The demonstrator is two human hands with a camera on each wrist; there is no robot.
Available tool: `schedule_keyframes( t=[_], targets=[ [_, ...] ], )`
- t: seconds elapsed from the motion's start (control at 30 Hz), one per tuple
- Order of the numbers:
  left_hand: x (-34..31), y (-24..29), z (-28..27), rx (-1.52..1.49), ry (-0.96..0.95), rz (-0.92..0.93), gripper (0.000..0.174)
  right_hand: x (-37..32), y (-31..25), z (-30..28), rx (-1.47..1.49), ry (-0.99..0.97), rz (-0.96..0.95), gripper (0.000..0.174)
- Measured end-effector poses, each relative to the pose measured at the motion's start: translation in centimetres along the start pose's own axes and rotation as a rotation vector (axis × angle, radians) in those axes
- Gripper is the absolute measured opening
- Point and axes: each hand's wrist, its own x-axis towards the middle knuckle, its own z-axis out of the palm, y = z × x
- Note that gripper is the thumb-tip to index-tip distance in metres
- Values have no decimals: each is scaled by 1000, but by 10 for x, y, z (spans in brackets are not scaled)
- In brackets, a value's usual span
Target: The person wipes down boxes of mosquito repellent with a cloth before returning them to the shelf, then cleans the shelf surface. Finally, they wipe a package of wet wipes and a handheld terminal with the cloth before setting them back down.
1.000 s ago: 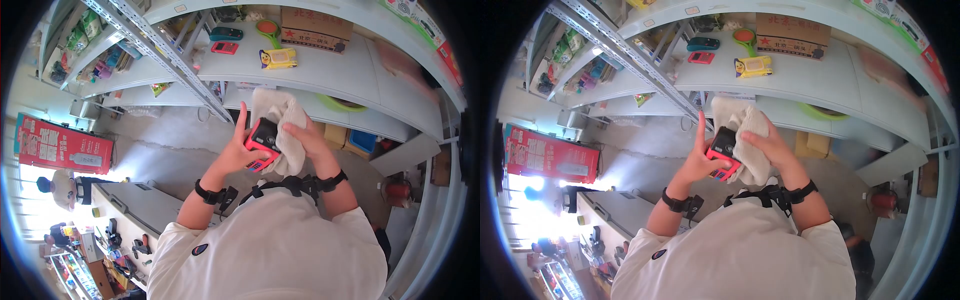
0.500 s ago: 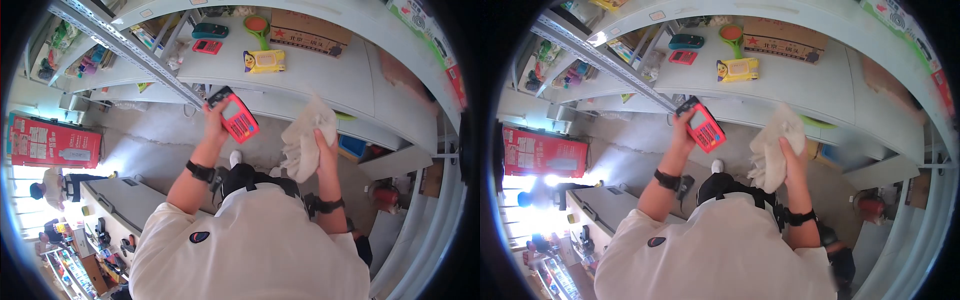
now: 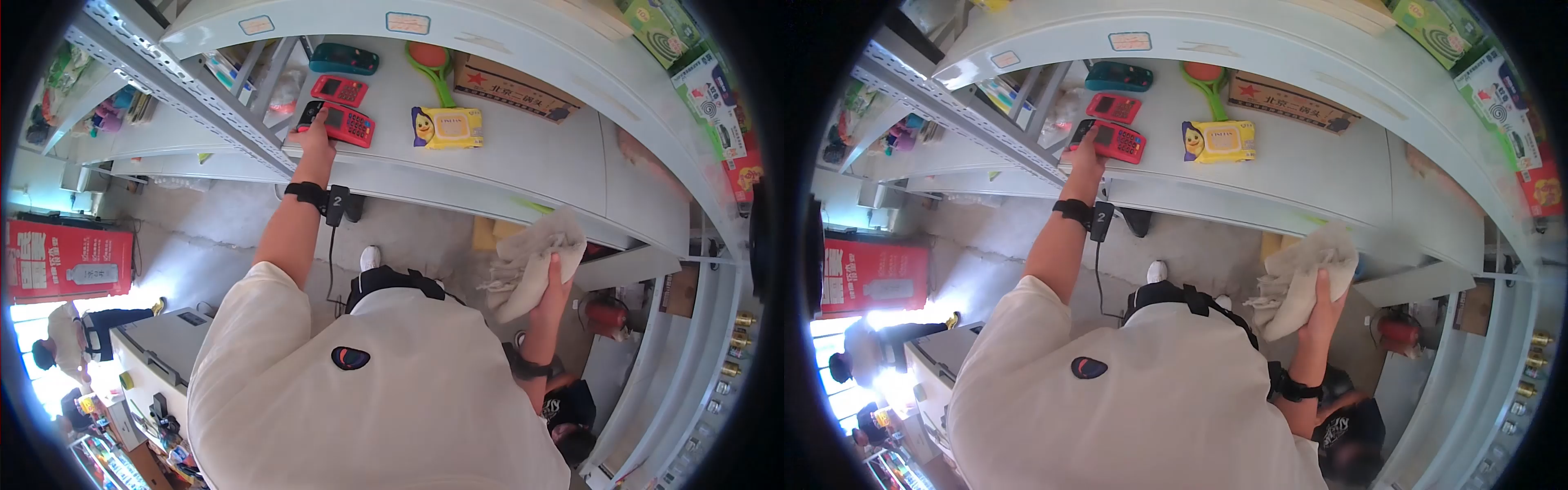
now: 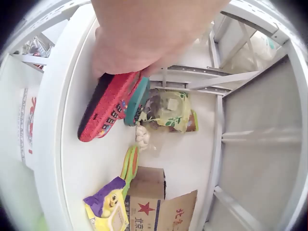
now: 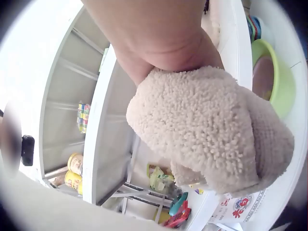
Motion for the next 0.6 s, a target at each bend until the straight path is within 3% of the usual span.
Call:
schedule_keyframes(
  t=[0.03,0.13,0.23,0.33,0.43,0.53,0.6],
  targets=[
    [5,-1,0,28,14,-3,85,-2,-2,5,-9,11,-12,57],
    [35,-15,-11,328,52,260,82,-6,-4,16,-50,33,-56,58],
    [16,6,-14,1202,338,345,89,-7,1,20,-85,66,-94,59],
    [30,12,-35,1403,195,391,96,-7,8,23,-39,82,-30,60],
    [20,22,-34,1490,105,608,88,-3,15,34,-9,52,-34,60],
    [20,45,-7,1468,-147,758,75,-5,16,42,-38,37,-75,60],
    [62,53,16,1529,-503,767,70,-10,13,47,-24,29,-95,61]
  ],
)
